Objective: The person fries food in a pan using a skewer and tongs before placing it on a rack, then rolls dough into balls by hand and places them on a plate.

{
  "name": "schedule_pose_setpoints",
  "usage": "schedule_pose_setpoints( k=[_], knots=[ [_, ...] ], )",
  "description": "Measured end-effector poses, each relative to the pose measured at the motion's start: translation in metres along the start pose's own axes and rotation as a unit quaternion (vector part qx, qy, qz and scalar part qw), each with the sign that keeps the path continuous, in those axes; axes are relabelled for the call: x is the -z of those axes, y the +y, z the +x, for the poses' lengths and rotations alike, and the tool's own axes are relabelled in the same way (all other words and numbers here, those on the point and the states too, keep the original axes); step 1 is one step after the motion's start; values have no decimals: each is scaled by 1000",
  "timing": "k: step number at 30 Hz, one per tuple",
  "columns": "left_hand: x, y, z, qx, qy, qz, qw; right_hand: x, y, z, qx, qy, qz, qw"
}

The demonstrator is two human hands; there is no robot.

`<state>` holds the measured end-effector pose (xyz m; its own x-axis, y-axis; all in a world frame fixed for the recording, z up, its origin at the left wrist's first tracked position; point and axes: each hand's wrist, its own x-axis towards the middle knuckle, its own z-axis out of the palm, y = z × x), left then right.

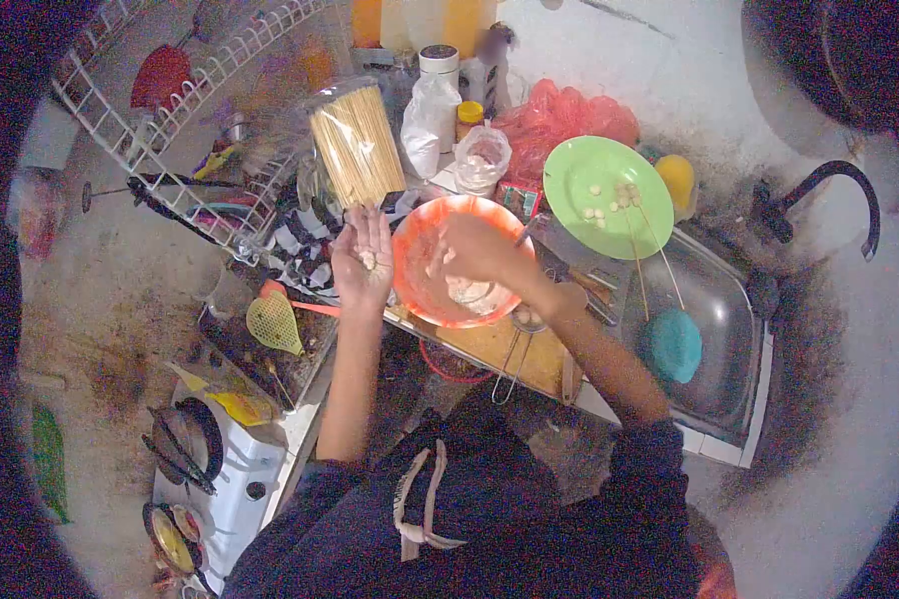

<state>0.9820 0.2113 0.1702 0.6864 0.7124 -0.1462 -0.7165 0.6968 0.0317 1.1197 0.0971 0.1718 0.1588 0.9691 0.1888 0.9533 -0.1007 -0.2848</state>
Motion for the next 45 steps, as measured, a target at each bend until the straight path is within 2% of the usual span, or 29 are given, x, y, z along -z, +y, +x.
schedule_pose_setpoints(
  k=[1,2,3,5,6,7,9,10,11,12,13,14,15,16,17,18,19,20,22,25,32,34,35,37,38,40,43,45],
  knots=[
    [0,-3,-1,0,0,-1,1000,5,9,1,11,6,83,997],
    [1,-7,-2,-4,-14,41,999,19,5,1,-67,11,143,987],
    [2,-12,-3,-7,-29,83,996,31,-1,-1,-69,10,142,987],
    [-3,-27,-10,0,-30,100,995,57,-26,-6,-63,69,234,968],
    [-2,-35,-12,19,-46,107,993,64,-35,-8,-6,86,156,984],
    [-2,-41,-12,40,-61,114,991,67,-48,-11,-10,87,156,984],
    [0,-55,-13,33,-29,121,992,68,-68,-17,-72,133,12,988],
    [1,-59,-12,20,4,129,991,56,-58,-18,23,177,-51,983],
    [2,-62,-9,6,35,137,990,58,-57,-21,22,176,-52,983],
    [29,-57,12,59,-52,115,990,61,-56,-25,48,156,-6,987],
    [41,-51,22,59,-51,114,990,63,-55,-29,73,135,41,987],
    [46,-44,29,94,-36,19,995,65,-50,-36,72,134,41,988],
    [52,-41,34,127,-21,-77,989,68,-44,-44,-6,84,8,996],
    [17,-42,10,61,26,-33,997,68,-40,-49,-84,33,-25,996],
    [14,-41,8,62,28,-32,997,63,-37,-52,-85,32,-24,996],
    [13,-39,8,61,-24,-7,998,54,-32,-54,-117,-90,-103,984],
    [11,-40,8,62,-77,19,995,46,-26,-57,-148,-209,-179,950],
    [-2,-42,0,64,-78,19,995,36,-24,-56,-150,-208,-180,950],
    [-23,-44,-15,37,-17,80,996,20,-28,-48,-189,-173,-223,941],
    [1,-39,0,55,-67,15,996,19,-31,-43,-189,-153,-234,941],
    [11,-39,3,76,-51,8,996,13,-26,-38,-159,-64,-238,956],
    [9,-42,2,65,27,50,996,13,-23,-36,-188,-87,-193,959],
    [15,-43,6,68,27,50,996,12,-22,-36,-190,-87,-193,959],
    [25,-42,15,86,-72,40,993,8,-20,-35,-199,-58,-124,970],
    [26,-41,15,86,-73,39,993,6,-19,-36,-199,-58,-125,970],
    [25,-37,12,118,-43,10,992,4,-19,-37,-181,-18,-41,982],
    [16,-39,6,115,-10,-29,993,5,-18,-38,-183,-16,-19,983],
    [17,-37,7,125,-28,-26,991,7,-18,-38,-176,-13,25,984]
  ],
)
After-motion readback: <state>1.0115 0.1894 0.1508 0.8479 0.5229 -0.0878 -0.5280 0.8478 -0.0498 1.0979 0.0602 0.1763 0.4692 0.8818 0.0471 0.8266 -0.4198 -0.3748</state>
